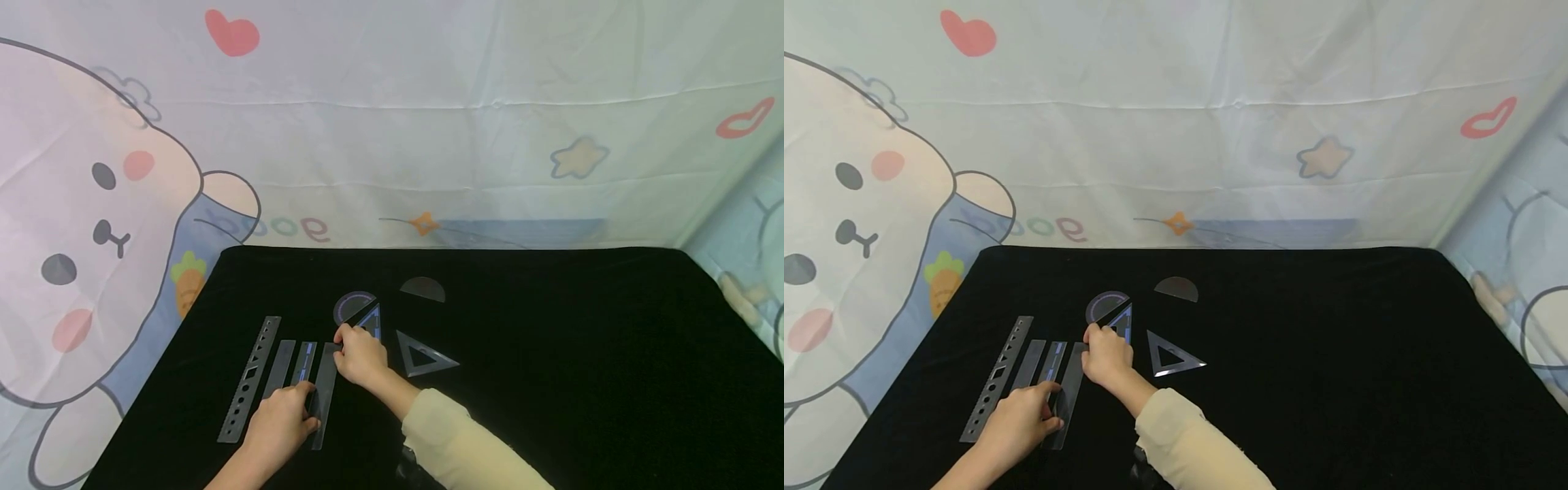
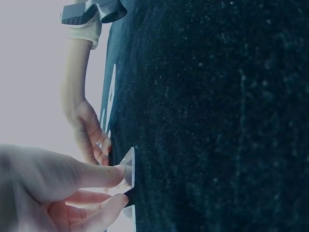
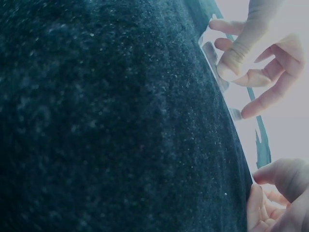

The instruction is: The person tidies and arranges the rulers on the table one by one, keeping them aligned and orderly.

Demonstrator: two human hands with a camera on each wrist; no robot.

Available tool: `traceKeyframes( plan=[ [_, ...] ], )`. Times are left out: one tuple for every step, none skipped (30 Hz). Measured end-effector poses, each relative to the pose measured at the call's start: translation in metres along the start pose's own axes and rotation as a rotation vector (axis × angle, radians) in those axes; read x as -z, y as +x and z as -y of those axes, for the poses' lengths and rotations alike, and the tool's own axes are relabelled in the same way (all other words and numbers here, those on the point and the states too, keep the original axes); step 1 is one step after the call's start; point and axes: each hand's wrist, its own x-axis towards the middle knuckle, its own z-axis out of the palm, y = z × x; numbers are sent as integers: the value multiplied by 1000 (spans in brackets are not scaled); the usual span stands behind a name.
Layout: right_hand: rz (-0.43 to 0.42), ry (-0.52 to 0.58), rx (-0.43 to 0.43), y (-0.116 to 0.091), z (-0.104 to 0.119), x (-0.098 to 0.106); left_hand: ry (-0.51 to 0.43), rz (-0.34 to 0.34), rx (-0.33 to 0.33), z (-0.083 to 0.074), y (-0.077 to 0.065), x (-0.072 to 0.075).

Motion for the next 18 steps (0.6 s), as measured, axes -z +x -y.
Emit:
traceKeyframes(
  plan=[
    [-7,0,3,0,0,0,1,-6,-4,0,0,0],
    [-12,0,6,-1,0,0,1,-11,-7,0,-1,-1],
    [-14,-1,6,-1,0,-1,3,-13,-10,1,-1,-1],
    [-14,1,7,-1,0,-1,4,-16,-13,1,-1,-1],
    [-14,2,8,-1,0,-1,4,-18,-16,1,-2,-1],
    [-14,5,9,-2,0,-2,4,-20,-18,1,-2,-2],
    [-13,7,9,-1,0,-2,5,-21,-19,1,-3,-2],
    [-10,6,9,-1,0,-2,3,-23,-21,1,-3,-2],
    [-9,2,7,-1,0,-2,2,-23,-23,1,-3,-1],
    [-11,0,9,-1,0,-3,0,-23,-23,1,-3,-1],
    [-13,-3,9,-1,0,-3,-1,-25,-22,1,-3,-1],
    [-14,-4,9,-1,0,-2,-3,-24,-20,1,-3,-1],
    [-14,-7,9,0,0,-3,-3,-23,-18,1,-3,-1],
    [-14,-3,8,0,0,-2,-7,-20,-14,1,-3,0],
    [-10,1,6,-1,0,-2,-12,-15,-10,1,-3,0],
    [-9,5,6,-1,-1,-2,-16,-14,-7,1,-3,0],
    [-5,8,4,-1,-1,-2,-18,-13,-6,1,-3,1],
    [-4,14,3,-1,-1,-2,-20,-13,-4,1,-3,1]
  ],
)
